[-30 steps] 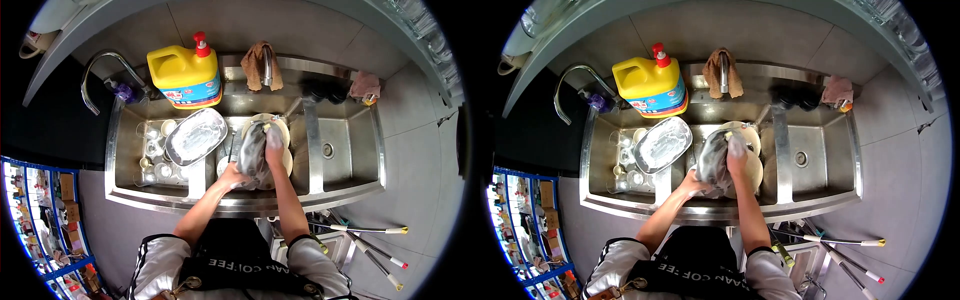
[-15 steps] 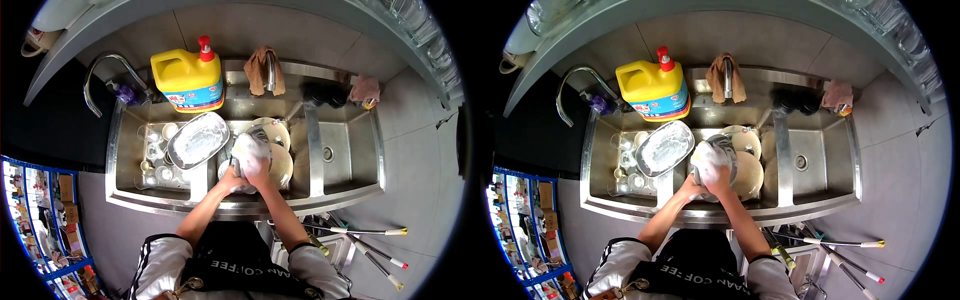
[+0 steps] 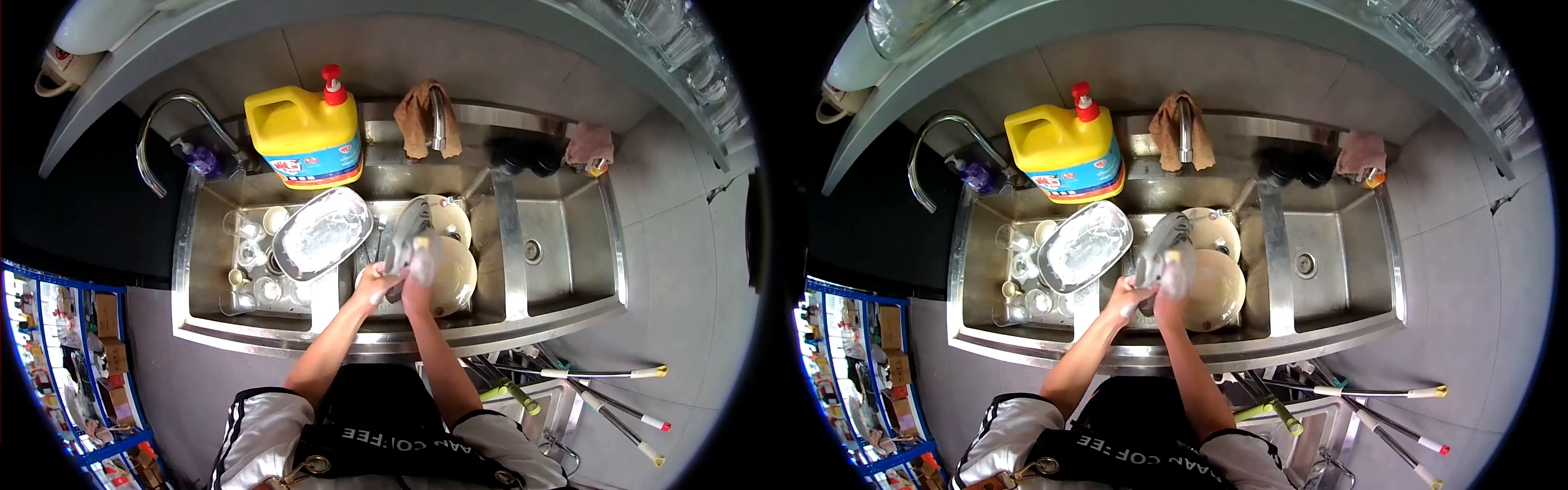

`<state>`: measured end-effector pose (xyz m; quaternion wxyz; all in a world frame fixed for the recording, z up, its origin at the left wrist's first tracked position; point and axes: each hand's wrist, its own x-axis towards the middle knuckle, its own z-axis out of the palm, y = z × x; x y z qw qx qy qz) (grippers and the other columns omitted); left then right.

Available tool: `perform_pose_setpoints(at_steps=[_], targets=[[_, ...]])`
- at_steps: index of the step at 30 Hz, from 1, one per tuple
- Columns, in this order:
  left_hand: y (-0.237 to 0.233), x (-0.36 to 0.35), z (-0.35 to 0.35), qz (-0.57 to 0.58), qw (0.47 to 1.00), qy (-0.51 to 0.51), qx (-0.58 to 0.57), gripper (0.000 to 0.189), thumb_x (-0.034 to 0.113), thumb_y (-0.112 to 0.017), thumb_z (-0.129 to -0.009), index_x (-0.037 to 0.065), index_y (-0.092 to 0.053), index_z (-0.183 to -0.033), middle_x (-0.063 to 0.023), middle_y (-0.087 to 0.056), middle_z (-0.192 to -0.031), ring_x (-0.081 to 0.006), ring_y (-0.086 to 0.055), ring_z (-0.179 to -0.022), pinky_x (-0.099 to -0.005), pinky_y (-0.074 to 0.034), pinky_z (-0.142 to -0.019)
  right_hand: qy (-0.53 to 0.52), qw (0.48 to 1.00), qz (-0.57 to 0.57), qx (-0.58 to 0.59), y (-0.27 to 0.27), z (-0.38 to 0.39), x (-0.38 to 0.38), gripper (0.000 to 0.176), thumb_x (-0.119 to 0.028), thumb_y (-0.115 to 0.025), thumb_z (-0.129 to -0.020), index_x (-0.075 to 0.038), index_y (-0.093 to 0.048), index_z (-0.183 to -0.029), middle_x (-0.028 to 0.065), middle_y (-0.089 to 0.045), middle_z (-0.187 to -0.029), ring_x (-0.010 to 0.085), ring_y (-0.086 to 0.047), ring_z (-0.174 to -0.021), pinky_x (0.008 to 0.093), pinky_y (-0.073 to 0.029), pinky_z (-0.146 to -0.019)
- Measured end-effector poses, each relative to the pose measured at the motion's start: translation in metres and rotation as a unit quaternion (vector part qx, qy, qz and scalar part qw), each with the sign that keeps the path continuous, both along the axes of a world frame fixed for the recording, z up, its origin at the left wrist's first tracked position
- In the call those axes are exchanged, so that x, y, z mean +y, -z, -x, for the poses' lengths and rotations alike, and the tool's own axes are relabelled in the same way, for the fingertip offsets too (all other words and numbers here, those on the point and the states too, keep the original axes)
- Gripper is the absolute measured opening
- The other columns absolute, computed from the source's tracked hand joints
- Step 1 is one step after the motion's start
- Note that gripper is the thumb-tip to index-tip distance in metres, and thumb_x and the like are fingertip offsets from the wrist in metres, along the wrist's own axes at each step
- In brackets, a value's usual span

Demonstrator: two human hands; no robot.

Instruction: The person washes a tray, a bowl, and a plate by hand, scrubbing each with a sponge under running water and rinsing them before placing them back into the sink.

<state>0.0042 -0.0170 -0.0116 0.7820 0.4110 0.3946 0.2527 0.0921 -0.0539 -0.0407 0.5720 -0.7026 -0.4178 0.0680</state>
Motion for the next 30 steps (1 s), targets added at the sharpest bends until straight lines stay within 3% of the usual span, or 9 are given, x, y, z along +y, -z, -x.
perform_pose_setpoints(at_steps=[4, 5, 6, 8, 12, 14, 17, 24, 30], targets=[[-0.013, -0.011, 0.01, 0.065, 0.996, -0.033, -0.059, 0.02, -0.004, -0.059, -0.07, -0.003, -0.058, -0.09, -0.0077, -0.06, -0.085, -0.0133, -0.057, -0.073, -0.0237, -0.045, -0.066, 0.001, 0.98, 0.056, -0.189, 0.041, -0.06, 0.022, 0.022, -0.006, -0.037, -0.082, 0.002, -0.051, -0.098, 0.0187, -0.052, -0.099, 0.0331, -0.049, -0.095, 0.0399, -0.039, -0.083], [-0.013, -0.014, 0.008, 0.069, 0.992, -0.064, -0.079, 0.02, -0.003, -0.059, -0.07, -0.002, -0.058, -0.09, -0.0072, -0.06, -0.084, -0.0133, -0.057, -0.073, -0.0243, -0.045, -0.066, -0.009, 0.996, 0.056, 0.075, 0.004, -0.053, 0.019, 0.02, -0.005, -0.042, -0.08, 0.002, -0.053, -0.095, 0.0181, -0.053, -0.097, 0.0346, -0.049, -0.094, 0.0409, -0.04, -0.081], [-0.014, -0.01, 0.006, 0.07, 0.988, -0.094, -0.101, 0.019, -0.003, -0.059, -0.071, -0.002, -0.058, -0.089, -0.0067, -0.06, -0.083, -0.0133, -0.057, -0.073, -0.0248, -0.045, -0.066, -0.005, 0.996, 0.051, 0.075, 0.0, -0.042, 0.015, 0.02, -0.005, -0.042, -0.08, 0.002, -0.053, -0.095, 0.0181, -0.053, -0.097, 0.0346, -0.049, -0.094, 0.0409, -0.04, -0.081], [-0.004, 0.0, 0.008, 0.086, 0.983, -0.125, -0.101, 0.021, 0.001, -0.058, -0.073, -0.002, -0.055, -0.094, -0.0067, -0.059, -0.084, -0.0145, -0.057, -0.077, -0.0268, -0.045, -0.069, -0.057, 0.97, -0.071, -0.226, -0.001, -0.019, -0.008, 0.018, -0.005, -0.049, -0.076, 0.002, -0.053, -0.091, 0.0181, -0.053, -0.097, 0.0355, -0.05, -0.093, 0.0415, -0.04, -0.079], [0.0, -0.005, 0.019, 0.153, 0.972, -0.118, -0.138, 0.03, 0.005, -0.061, -0.072, 0.002, -0.051, -0.101, -0.0063, -0.058, -0.092, -0.016, -0.055, -0.084, -0.03, -0.043, -0.078, -0.066, 0.944, 0.036, -0.32, 0.008, -0.04, -0.01, 0.021, -0.005, -0.052, -0.071, 0.001, -0.054, -0.091, 0.0161, -0.055, -0.093, 0.0332, -0.053, -0.087, 0.0421, -0.043, -0.073], [0.003, -0.012, 0.016, 0.157, 0.972, -0.128, -0.118, 0.034, 0.005, -0.062, -0.071, 0.003, -0.05, -0.102, -0.0056, -0.058, -0.092, -0.0162, -0.055, -0.087, -0.0307, -0.041, -0.08, -0.035, 0.976, 0.138, -0.165, 0.032, -0.051, -0.002, 0.026, -0.009, -0.051, -0.072, -0.002, -0.054, -0.097, 0.0111, -0.055, -0.091, 0.0289, -0.053, -0.079, 0.0451, -0.041, -0.065], [0.006, -0.005, 0.02, 0.193, 0.963, -0.141, -0.12, 0.035, 0.006, -0.062, -0.071, 0.002, -0.049, -0.103, -0.0066, -0.057, -0.091, -0.0177, -0.054, -0.088, -0.0334, -0.041, -0.081, -0.122, 0.928, 0.015, -0.351, 0.017, -0.033, -0.016, 0.03, -0.015, -0.053, -0.074, -0.004, -0.054, -0.102, 0.0138, -0.052, -0.103, 0.0333, -0.05, -0.093, 0.045, -0.037, -0.08], [0.006, -0.013, 0.026, 0.099, 0.992, -0.03, -0.076, 0.035, -0.014, -0.058, -0.061, -0.003, -0.054, -0.094, -0.0114, -0.06, -0.083, -0.0201, -0.059, -0.079, -0.0276, -0.045, -0.075, -0.065, 0.98, -0.007, -0.187, 0.006, -0.07, 0.024, 0.019, -0.001, -0.046, -0.075, 0.001, -0.054, -0.092, 0.0175, -0.053, -0.102, 0.033, -0.049, -0.097, 0.0394, -0.039, -0.082], [-0.011, -0.011, 0.028, 0.168, 0.97, -0.132, -0.114, 0.036, -0.008, -0.059, -0.063, 0.0, -0.053, -0.098, -0.0085, -0.059, -0.088, -0.0176, -0.056, -0.081, -0.0276, -0.041, -0.079, -0.068, 0.974, 0.085, -0.198, 0.015, -0.089, 0.028, 0.022, -0.015, -0.049, -0.075, -0.003, -0.054, -0.093, 0.0159, -0.056, -0.095, 0.0306, -0.049, -0.096, 0.0365, -0.039, -0.082]])
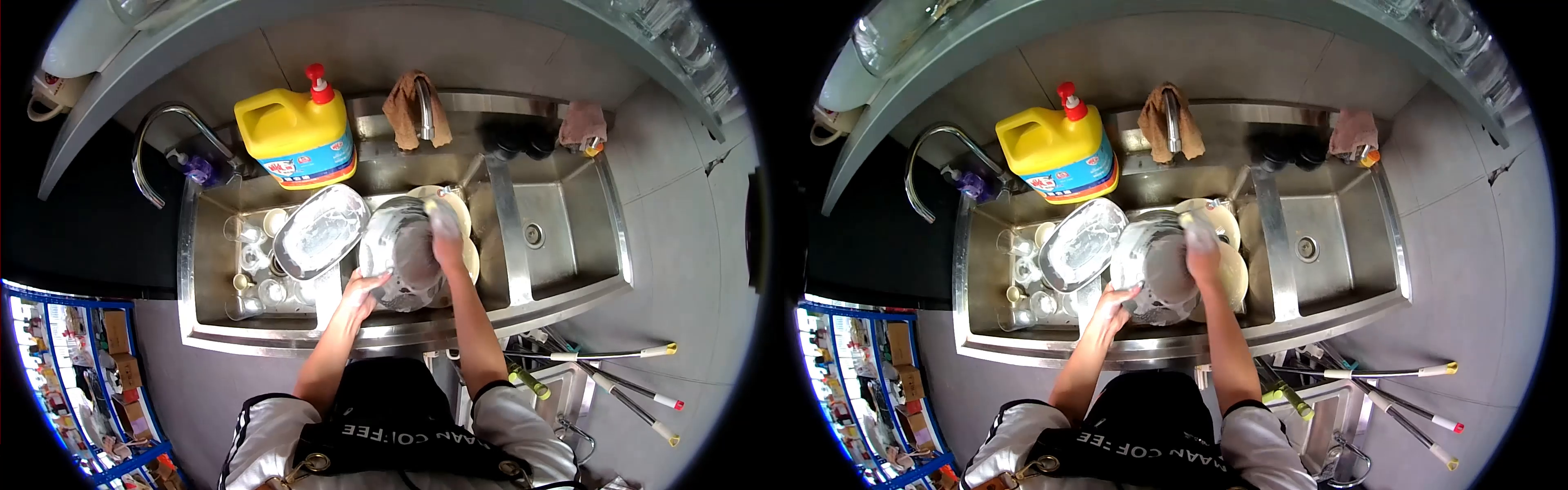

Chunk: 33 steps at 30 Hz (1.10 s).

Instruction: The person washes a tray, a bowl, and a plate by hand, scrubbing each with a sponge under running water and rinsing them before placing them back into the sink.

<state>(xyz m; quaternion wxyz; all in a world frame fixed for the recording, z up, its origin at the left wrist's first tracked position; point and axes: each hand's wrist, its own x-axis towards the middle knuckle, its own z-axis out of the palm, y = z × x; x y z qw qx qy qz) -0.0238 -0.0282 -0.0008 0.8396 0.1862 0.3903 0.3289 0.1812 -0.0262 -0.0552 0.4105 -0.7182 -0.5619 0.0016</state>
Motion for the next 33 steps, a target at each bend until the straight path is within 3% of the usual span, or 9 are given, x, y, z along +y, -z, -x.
perform_pose_setpoints(at_steps=[1, 5, 7, 10, 11, 15, 19, 28, 33], targets=[[0.012, 0.003, 0.004, 0.003, 0.999, -0.023, -0.03, 0.037, -0.007, -0.06, -0.065, 0.0, -0.052, -0.1, -0.0078, -0.058, -0.089, -0.0174, -0.055, -0.084, -0.0287, -0.041, -0.079, 0.006, 0.973, -0.017, 0.231, 0.032, -0.008, -0.003, 0.029, -0.022, -0.051, -0.076, -0.001, -0.052, -0.096, 0.0141, -0.055, -0.091, 0.0296, -0.05, -0.09, 0.0356, -0.039, -0.08], [0.04, 0.02, 0.004, 0.03, 0.992, -0.014, -0.118, 0.047, 0.001, -0.059, -0.071, 0.002, -0.041, -0.114, -0.0127, -0.051, -0.106, -0.0268, -0.048, -0.101, -0.0428, -0.033, -0.092, 0.147, 0.823, 0.054, 0.547, 0.025, 0.022, -0.04, 0.031, -0.024, -0.049, -0.081, -0.002, -0.05, -0.104, 0.0075, -0.054, -0.099, 0.0197, -0.049, -0.096, 0.0315, -0.04, -0.081], [0.045, 0.018, -0.001, 0.038, 0.989, -0.01, -0.14, 0.047, 0.002, -0.06, -0.07, 0.002, -0.041, -0.114, -0.0126, -0.051, -0.107, -0.0269, -0.047, -0.102, -0.0434, -0.031, -0.093, 0.05, 0.536, -0.076, 0.839, 0.035, 0.032, -0.049, 0.033, -0.021, -0.05, -0.079, -0.005, -0.047, -0.108, 0.0049, -0.053, -0.099, 0.0187, -0.05, -0.092, 0.0359, -0.04, -0.081], [0.047, 0.01, -0.003, 0.076, 0.985, 0.019, -0.153, 0.05, 0.001, -0.06, -0.069, 0.002, -0.041, -0.114, -0.0113, -0.051, -0.107, -0.0262, -0.047, -0.101, -0.0434, -0.032, -0.091, 0.014, 0.504, -0.083, 0.86, 0.039, 0.014, -0.062, 0.033, -0.016, -0.05, -0.078, -0.006, -0.047, -0.109, 0.0033, -0.053, -0.1, 0.0138, -0.052, -0.087, 0.0315, -0.048, -0.063], [0.042, 0.008, -0.002, 0.05, 0.99, 0.043, -0.126, 0.051, 0.001, -0.061, -0.067, 0.003, -0.042, -0.113, -0.0109, -0.051, -0.107, -0.0259, -0.048, -0.101, -0.043, -0.033, -0.09, 0.041, 0.537, -0.081, 0.838, 0.0, 0.015, -0.063, 0.032, -0.019, -0.055, -0.074, -0.007, -0.049, -0.104, -0.0016, -0.053, -0.084, 0.0034, -0.039, -0.042, 0.0142, -0.021, -0.026], [0.046, 0.025, 0.023, 0.036, 0.967, 0.067, -0.243, 0.047, 0.008, -0.061, -0.064, 0.005, -0.048, -0.109, -0.0108, -0.055, -0.1, -0.0268, -0.051, -0.096, -0.0427, -0.037, -0.087, 0.083, 0.602, -0.044, 0.793, -0.019, -0.014, -0.062, 0.036, -0.011, -0.059, -0.069, -0.004, -0.049, -0.103, 0.0022, -0.055, -0.087, 0.0025, -0.042, -0.05, 0.0134, -0.024, -0.028], [0.009, 0.076, 0.023, -0.067, 0.973, 0.194, -0.106, 0.04, 0.003, -0.058, -0.07, -0.004, -0.046, -0.107, -0.0141, -0.056, -0.098, -0.0224, -0.056, -0.089, -0.0362, -0.045, -0.08, -0.034, 0.632, -0.02, 0.774, -0.026, -0.052, -0.053, 0.043, -0.002, -0.06, -0.063, 0.0, -0.047, -0.105, 0.0084, -0.056, -0.088, 0.0172, -0.055, -0.084, 0.0276, -0.041, -0.077], [-0.081, 0.103, -0.029, -0.374, 0.852, 0.36, 0.069, 0.032, -0.007, -0.066, -0.062, -0.005, -0.056, -0.092, -0.0094, -0.061, -0.083, -0.0118, -0.058, -0.076, -0.023, -0.046, -0.07, -0.206, 0.723, 0.232, 0.617, -0.115, -0.064, 0.008, 0.043, 0.002, -0.065, -0.058, 0.002, -0.049, -0.098, 0.0079, -0.056, -0.083, 0.0131, -0.056, -0.068, 0.0201, -0.045, -0.055], [-0.05, 0.108, -0.029, -0.348, 0.862, 0.359, 0.077, 0.029, -0.002, -0.065, -0.065, -0.005, -0.058, -0.093, -0.0087, -0.062, -0.083, -0.0115, -0.057, -0.076, -0.0226, -0.045, -0.071, -0.17, 0.775, 0.277, 0.542, -0.118, -0.056, 0.025, 0.03, -0.011, -0.063, -0.067, 0.002, -0.052, -0.093, 0.007, -0.057, -0.076, 0.0109, -0.054, -0.064, 0.0228, -0.043, -0.053]])
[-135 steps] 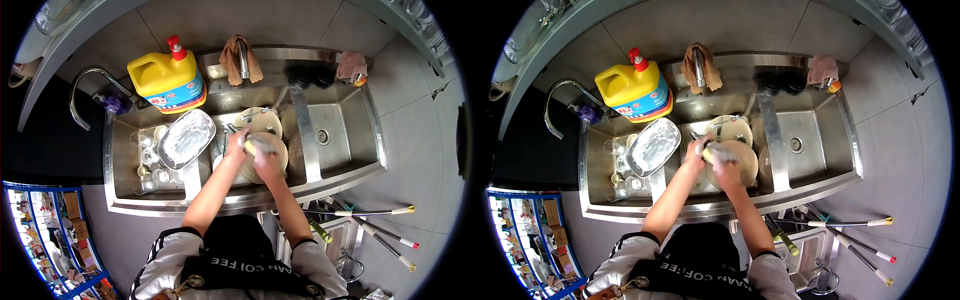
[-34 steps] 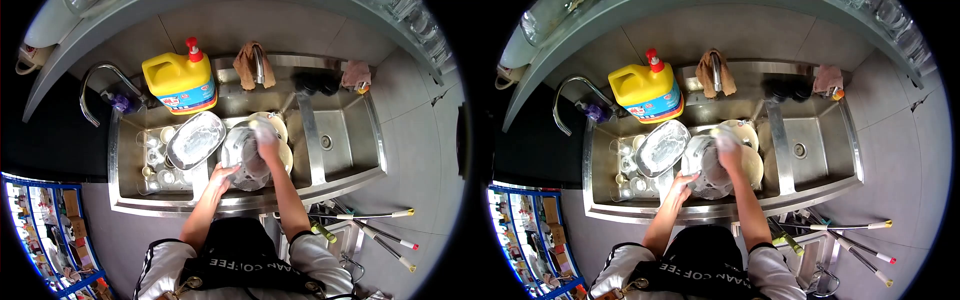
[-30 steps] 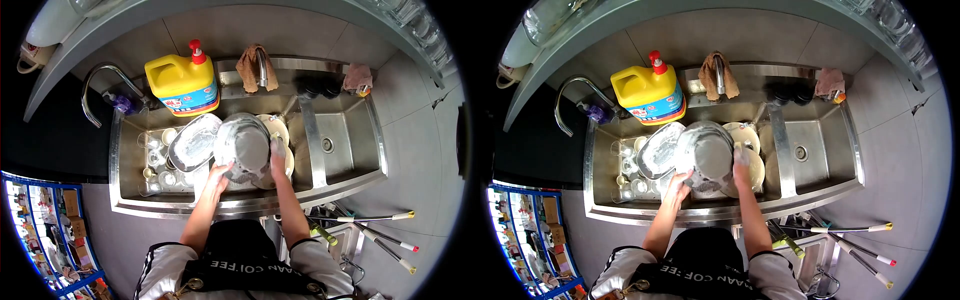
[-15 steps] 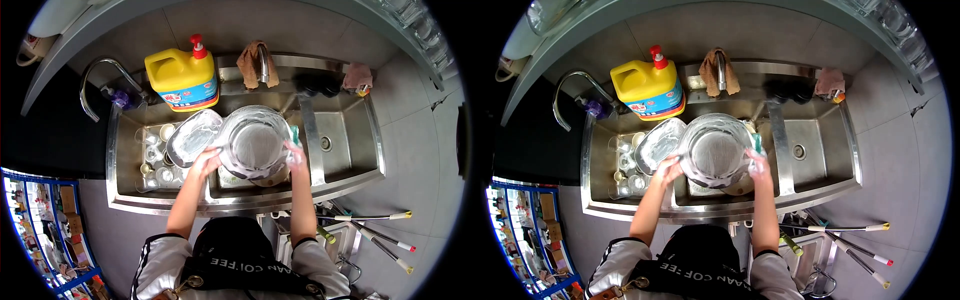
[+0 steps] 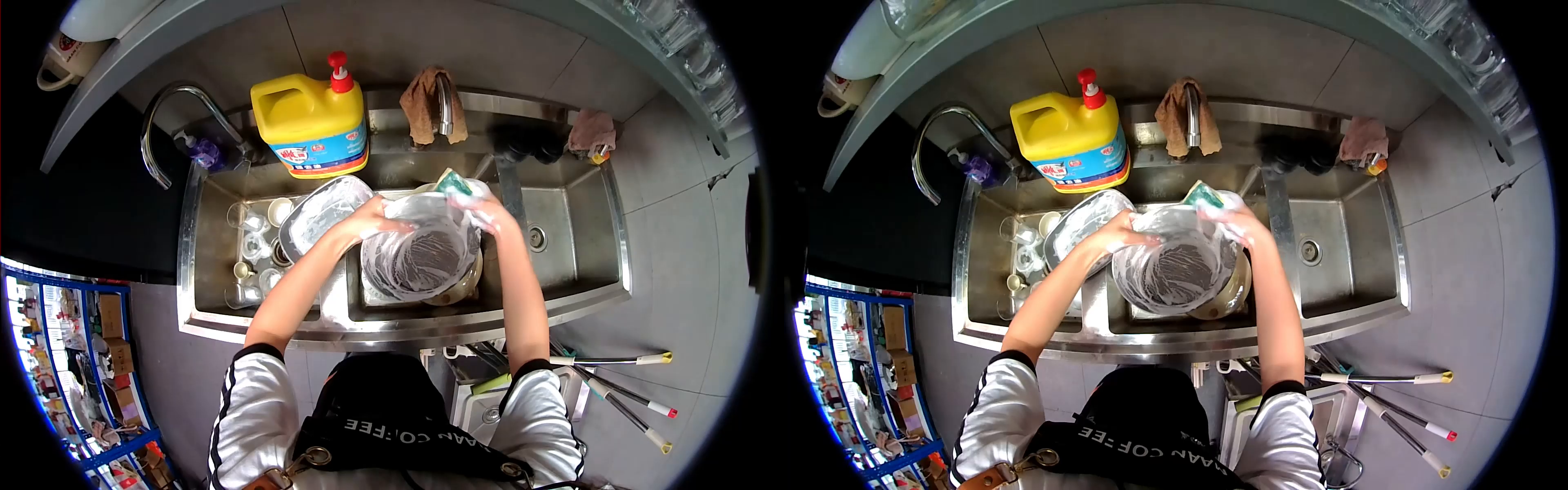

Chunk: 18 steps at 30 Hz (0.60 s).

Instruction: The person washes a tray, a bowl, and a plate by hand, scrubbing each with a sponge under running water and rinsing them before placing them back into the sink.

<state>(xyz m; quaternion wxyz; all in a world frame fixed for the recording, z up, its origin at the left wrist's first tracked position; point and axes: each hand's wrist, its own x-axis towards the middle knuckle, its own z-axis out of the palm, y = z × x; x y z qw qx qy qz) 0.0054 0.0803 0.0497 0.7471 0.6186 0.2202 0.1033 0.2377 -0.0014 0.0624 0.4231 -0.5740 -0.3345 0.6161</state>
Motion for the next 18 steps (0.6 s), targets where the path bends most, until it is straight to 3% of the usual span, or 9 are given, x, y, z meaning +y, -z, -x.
perform_pose_setpoints(at_steps=[2, 4, 5, 10, 11, 14, 16, 17, 18], targets=[[0.008, -0.008, 0.006, 0.057, 0.995, -0.073, 0.035, 0.024, 0.001, -0.063, -0.069, -0.004, -0.059, -0.092, -0.0085, -0.062, -0.084, -0.0114, -0.057, -0.076, -0.0218, -0.044, -0.071, 0.094, 0.981, -0.115, -0.126, 0.022, 0.011, 0.005, 0.027, -0.011, -0.06, -0.07, 0.003, -0.052, -0.092, 0.0081, -0.057, -0.076, 0.0138, -0.054, -0.066, 0.0251, -0.042, -0.056], [0.016, -0.019, 0.011, 0.086, 0.988, -0.128, 0.015, 0.022, 0.001, -0.062, -0.07, -0.003, -0.059, -0.091, -0.0072, -0.062, -0.083, -0.0104, -0.057, -0.075, -0.0217, -0.044, -0.071, 0.196, 0.87, -0.303, -0.337, 0.044, 0.016, 0.001, 0.021, -0.012, -0.054, -0.075, 0.004, -0.051, -0.088, 0.0133, -0.056, -0.076, 0.0267, -0.053, -0.071, 0.0339, -0.041, -0.064], [0.019, -0.021, 0.013, 0.08, 0.985, -0.155, 0.015, 0.02, 0.001, -0.062, -0.07, -0.003, -0.06, -0.09, -0.0067, -0.062, -0.083, -0.0099, -0.056, -0.075, -0.0215, -0.044, -0.07, 0.225, 0.846, -0.21, -0.436, 0.046, 0.024, -0.008, 0.02, -0.013, -0.053, -0.075, 0.004, -0.05, -0.086, 0.0186, -0.052, -0.079, 0.0349, -0.051, -0.075, 0.038, -0.04, -0.066], [0.031, -0.043, 0.005, 0.02, 0.984, -0.177, 0.022, 0.018, 0.002, -0.062, -0.071, -0.003, -0.06, -0.088, -0.0048, -0.061, -0.081, -0.0091, -0.056, -0.074, -0.0215, -0.043, -0.068, 0.279, 0.762, -0.275, -0.516, 0.067, 0.08, -0.012, 0.021, -0.012, -0.052, -0.073, 0.002, -0.051, -0.088, 0.0235, -0.049, -0.097, 0.0357, -0.049, -0.09, 0.0403, -0.041, -0.074], [0.033, -0.046, 0.001, -0.022, 0.984, -0.169, 0.048, 0.018, 0.002, -0.062, -0.071, -0.003, -0.06, -0.088, -0.0042, -0.061, -0.081, -0.0091, -0.055, -0.073, -0.0217, -0.043, -0.067, 0.155, 0.637, -0.338, -0.675, 0.041, 0.087, -0.011, 0.019, -0.01, -0.054, -0.07, -0.001, -0.055, -0.086, 0.02, -0.05, -0.102, 0.0313, -0.048, -0.096, 0.0384, -0.04, -0.079], [0.052, -0.049, 0.005, 0.022, 0.979, -0.199, 0.045, 0.023, 0.0, -0.061, -0.071, -0.003, -0.058, -0.093, -0.0052, -0.06, -0.085, -0.0103, -0.055, -0.076, -0.0234, -0.044, -0.069, 0.093, 0.643, -0.435, -0.623, 0.034, 0.102, -0.009, 0.014, -0.008, -0.055, -0.068, -0.004, -0.058, -0.081, 0.0163, -0.051, -0.104, 0.0286, -0.048, -0.099, 0.0372, -0.04, -0.082], [0.05, -0.056, 0.005, 0.108, 0.954, -0.277, -0.047, 0.024, -0.002, -0.059, -0.072, -0.002, -0.056, -0.096, -0.0062, -0.059, -0.088, -0.011, -0.055, -0.078, -0.0243, -0.044, -0.071, 0.197, 0.697, -0.377, -0.577, 0.051, 0.101, -0.016, 0.013, -0.009, -0.055, -0.069, -0.004, -0.059, -0.08, 0.0141, -0.052, -0.103, 0.0281, -0.048, -0.098, 0.037, -0.041, -0.082], [0.046, -0.058, 0.006, 0.106, 0.954, -0.276, -0.048, 0.024, -0.002, -0.059, -0.072, -0.002, -0.056, -0.096, -0.0062, -0.059, -0.088, -0.011, -0.055, -0.078, -0.0243, -0.044, -0.071, 0.21, 0.657, -0.355, -0.631, 0.076, 0.082, -0.02, 0.012, -0.008, -0.055, -0.07, -0.004, -0.059, -0.081, 0.0143, -0.053, -0.1, 0.0287, -0.049, -0.097, 0.0371, -0.041, -0.08], [0.044, -0.059, 0.008, 0.088, 0.946, -0.307, -0.05, 0.022, -0.002, -0.059, -0.072, -0.002, -0.057, -0.094, -0.0058, -0.059, -0.087, -0.0105, -0.055, -0.077, -0.024, -0.043, -0.07, 0.227, 0.688, -0.293, -0.623, 0.096, 0.071, -0.023, 0.014, -0.008, -0.055, -0.07, -0.004, -0.059, -0.083, 0.0149, -0.054, -0.099, 0.0298, -0.05, -0.096, 0.0372, -0.041, -0.08]])
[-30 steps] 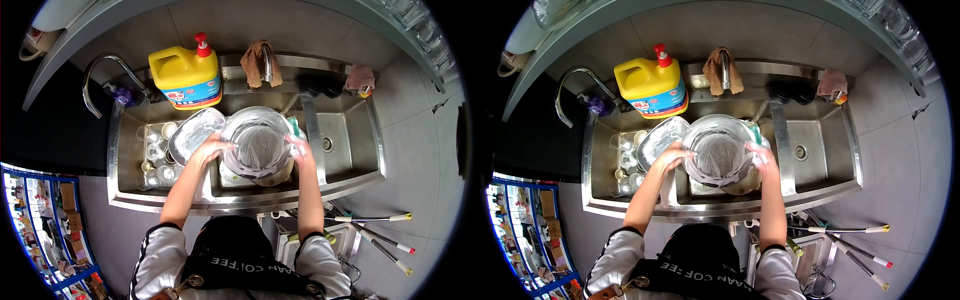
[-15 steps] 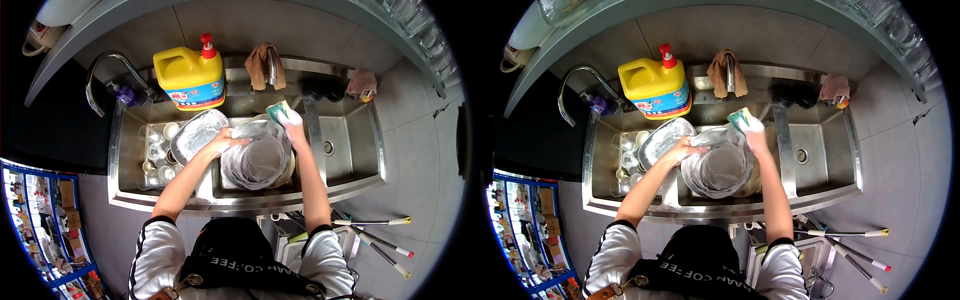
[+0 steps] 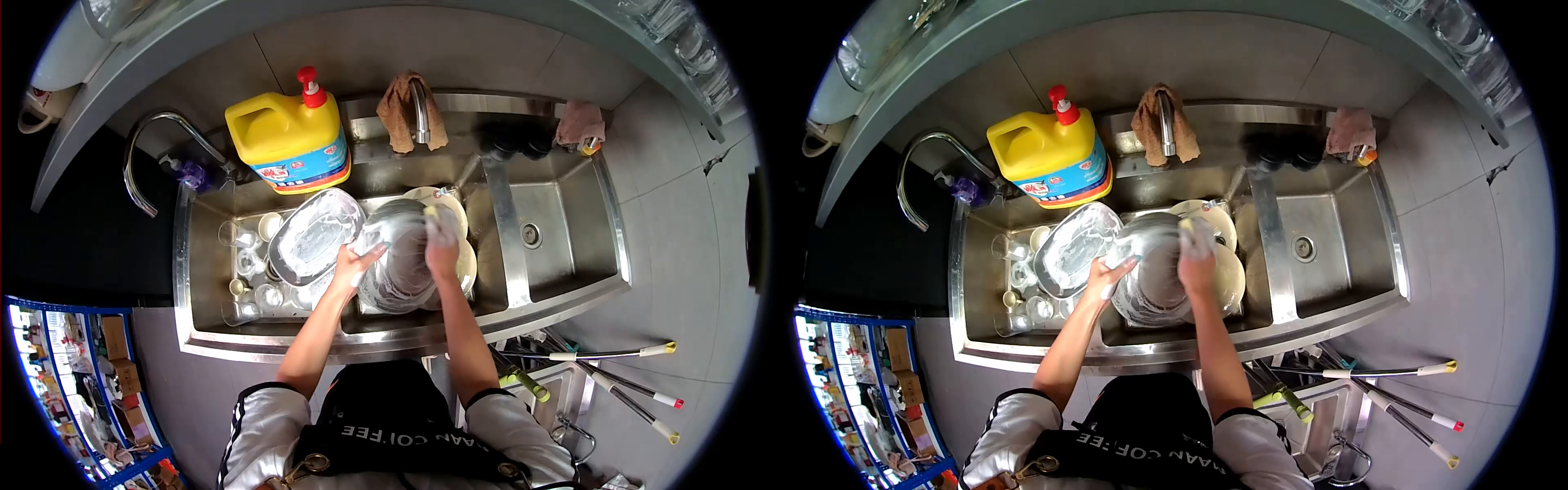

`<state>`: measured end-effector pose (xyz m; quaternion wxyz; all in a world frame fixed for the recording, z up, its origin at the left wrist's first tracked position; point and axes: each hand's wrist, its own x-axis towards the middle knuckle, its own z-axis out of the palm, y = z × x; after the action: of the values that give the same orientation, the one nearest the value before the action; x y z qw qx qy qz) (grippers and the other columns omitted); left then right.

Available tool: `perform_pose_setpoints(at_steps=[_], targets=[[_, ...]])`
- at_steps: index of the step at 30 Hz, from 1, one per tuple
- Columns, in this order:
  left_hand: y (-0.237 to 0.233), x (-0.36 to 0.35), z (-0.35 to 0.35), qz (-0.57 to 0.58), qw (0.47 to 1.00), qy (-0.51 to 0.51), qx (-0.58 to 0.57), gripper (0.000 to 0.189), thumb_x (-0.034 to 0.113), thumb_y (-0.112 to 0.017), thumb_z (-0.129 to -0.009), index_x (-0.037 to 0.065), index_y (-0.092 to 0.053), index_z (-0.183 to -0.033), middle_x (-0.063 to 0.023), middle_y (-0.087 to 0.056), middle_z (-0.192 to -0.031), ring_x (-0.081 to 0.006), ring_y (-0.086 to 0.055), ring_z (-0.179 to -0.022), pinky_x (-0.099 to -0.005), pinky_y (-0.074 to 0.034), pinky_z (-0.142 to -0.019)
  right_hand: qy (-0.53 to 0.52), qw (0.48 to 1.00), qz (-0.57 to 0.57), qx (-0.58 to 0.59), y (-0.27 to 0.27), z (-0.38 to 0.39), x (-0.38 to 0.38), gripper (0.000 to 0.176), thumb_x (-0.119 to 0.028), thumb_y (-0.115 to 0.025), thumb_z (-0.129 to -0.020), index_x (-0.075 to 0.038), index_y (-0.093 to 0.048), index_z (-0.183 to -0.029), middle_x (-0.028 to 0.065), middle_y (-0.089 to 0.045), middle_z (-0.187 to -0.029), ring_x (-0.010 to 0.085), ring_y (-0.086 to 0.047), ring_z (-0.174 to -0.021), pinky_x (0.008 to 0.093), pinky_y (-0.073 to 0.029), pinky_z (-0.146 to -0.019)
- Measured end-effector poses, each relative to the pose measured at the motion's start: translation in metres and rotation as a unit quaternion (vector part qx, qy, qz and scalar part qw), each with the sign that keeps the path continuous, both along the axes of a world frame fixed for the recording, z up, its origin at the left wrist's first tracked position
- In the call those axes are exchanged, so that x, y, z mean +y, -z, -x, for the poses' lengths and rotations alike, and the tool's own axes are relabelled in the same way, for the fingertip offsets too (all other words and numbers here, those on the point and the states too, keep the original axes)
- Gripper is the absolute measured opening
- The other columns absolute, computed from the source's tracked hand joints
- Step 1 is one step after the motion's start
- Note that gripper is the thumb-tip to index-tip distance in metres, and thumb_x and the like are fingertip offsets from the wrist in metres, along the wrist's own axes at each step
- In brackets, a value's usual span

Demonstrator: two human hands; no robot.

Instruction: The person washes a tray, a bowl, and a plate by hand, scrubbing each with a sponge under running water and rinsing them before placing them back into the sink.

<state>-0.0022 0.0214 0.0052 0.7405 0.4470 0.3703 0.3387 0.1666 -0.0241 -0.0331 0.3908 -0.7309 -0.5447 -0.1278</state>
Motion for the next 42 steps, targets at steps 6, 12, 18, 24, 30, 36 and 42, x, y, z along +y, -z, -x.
perform_pose_setpoints(at_steps=[6, 12, 18, 24, 30, 36, 42], targets=[[0.006, -0.005, -0.011, 0.001, 0.997, -0.069, 0.04, 0.015, 0.0, -0.059, -0.073, -0.002, -0.058, -0.088, -0.0046, -0.06, -0.084, -0.0096, -0.054, -0.074, -0.0233, -0.042, -0.068, -0.013, 0.992, -0.048, 0.119, -0.035, 0.059, -0.007, 0.022, -0.01, -0.054, -0.075, -0.001, -0.055, -0.095, 0.0169, -0.052, -0.102, 0.0336, -0.047, -0.099, 0.0366, -0.04, -0.081], [0.008, -0.017, -0.002, 0.026, 0.994, -0.105, 0.02, 0.019, 0.0, -0.059, -0.072, -0.003, -0.057, -0.091, -0.0061, -0.059, -0.088, -0.0116, -0.055, -0.077, -0.0245, -0.042, -0.073, 0.049, 0.991, 0.073, 0.101, 0.048, 0.01, -0.024, 0.028, -0.01, -0.049, -0.078, -0.007, -0.052, -0.105, 0.0161, -0.047, -0.112, 0.0337, -0.043, -0.106, 0.0418, -0.035, -0.087], [0.014, -0.01, -0.004, 0.059, 0.987, -0.15, -0.011, 0.014, 0.003, -0.058, -0.074, -0.004, -0.057, -0.086, -0.0076, -0.06, -0.08, -0.013, -0.057, -0.069, -0.0251, -0.045, -0.063, 0.028, 0.981, -0.043, 0.187, 0.006, 0.049, -0.042, 0.027, -0.011, -0.046, -0.078, 0.0, -0.049, -0.103, 0.0178, -0.049, -0.107, 0.0343, -0.044, -0.1, 0.0404, -0.031, -0.09], [0.004, -0.03, -0.002, -0.039, 0.993, -0.077, 0.079, 0.016, 0.008, -0.06, -0.074, -0.001, -0.058, -0.087, -0.0033, -0.06, -0.08, -0.0106, -0.055, -0.07, -0.0245, -0.043, -0.063, 0.08, 0.603, -0.095, 0.788, 0.025, 0.028, -0.038, 0.034, -0.02, -0.045, -0.082, -0.003, -0.044, -0.111, 0.0127, -0.047, -0.113, 0.0255, -0.042, -0.106, 0.0371, -0.035, -0.088], [-0.047, -0.039, 0.013, -0.504, 0.824, 0.131, 0.221, 0.017, 0.015, -0.065, -0.065, 0.003, -0.054, -0.07, -0.0133, -0.056, -0.069, -0.0275, -0.053, -0.056, -0.0317, -0.044, -0.05, -0.135, 0.443, -0.01, 0.886, 0.11, 0.0, -0.042, 0.034, -0.029, -0.039, -0.086, -0.007, -0.045, -0.111, 0.0082, -0.054, -0.1, 0.0191, -0.056, -0.085, 0.0294, -0.048, -0.067], [-0.055, -0.03, 0.056, -0.722, 0.599, 0.201, 0.282, 0.019, 0.011, -0.057, -0.056, 0.007, -0.058, -0.074, -0.0021, -0.055, -0.08, -0.0148, -0.053, -0.069, -0.0255, -0.043, -0.06, -0.195, 0.743, -0.074, 0.636, 0.05, 0.013, -0.006, 0.032, -0.03, -0.036, -0.087, -0.007, -0.047, -0.106, 0.0065, -0.057, -0.092, 0.0169, -0.056, -0.08, 0.0234, -0.048, -0.059], [-0.026, -0.003, 0.12, -0.734, 0.515, 0.176, 0.406, 0.008, 0.013, -0.053, -0.057, 0.009, -0.052, -0.064, 0.0006, -0.046, -0.065, -0.0137, -0.047, -0.061, -0.0263, -0.039, -0.053, -0.324, 0.366, 0.001, 0.872, -0.023, 0.033, 0.0, 0.035, -0.033, -0.038, -0.085, -0.006, -0.053, -0.1, 0.0083, -0.057, -0.098, 0.0248, -0.054, -0.09, 0.0362, -0.046, -0.074]])
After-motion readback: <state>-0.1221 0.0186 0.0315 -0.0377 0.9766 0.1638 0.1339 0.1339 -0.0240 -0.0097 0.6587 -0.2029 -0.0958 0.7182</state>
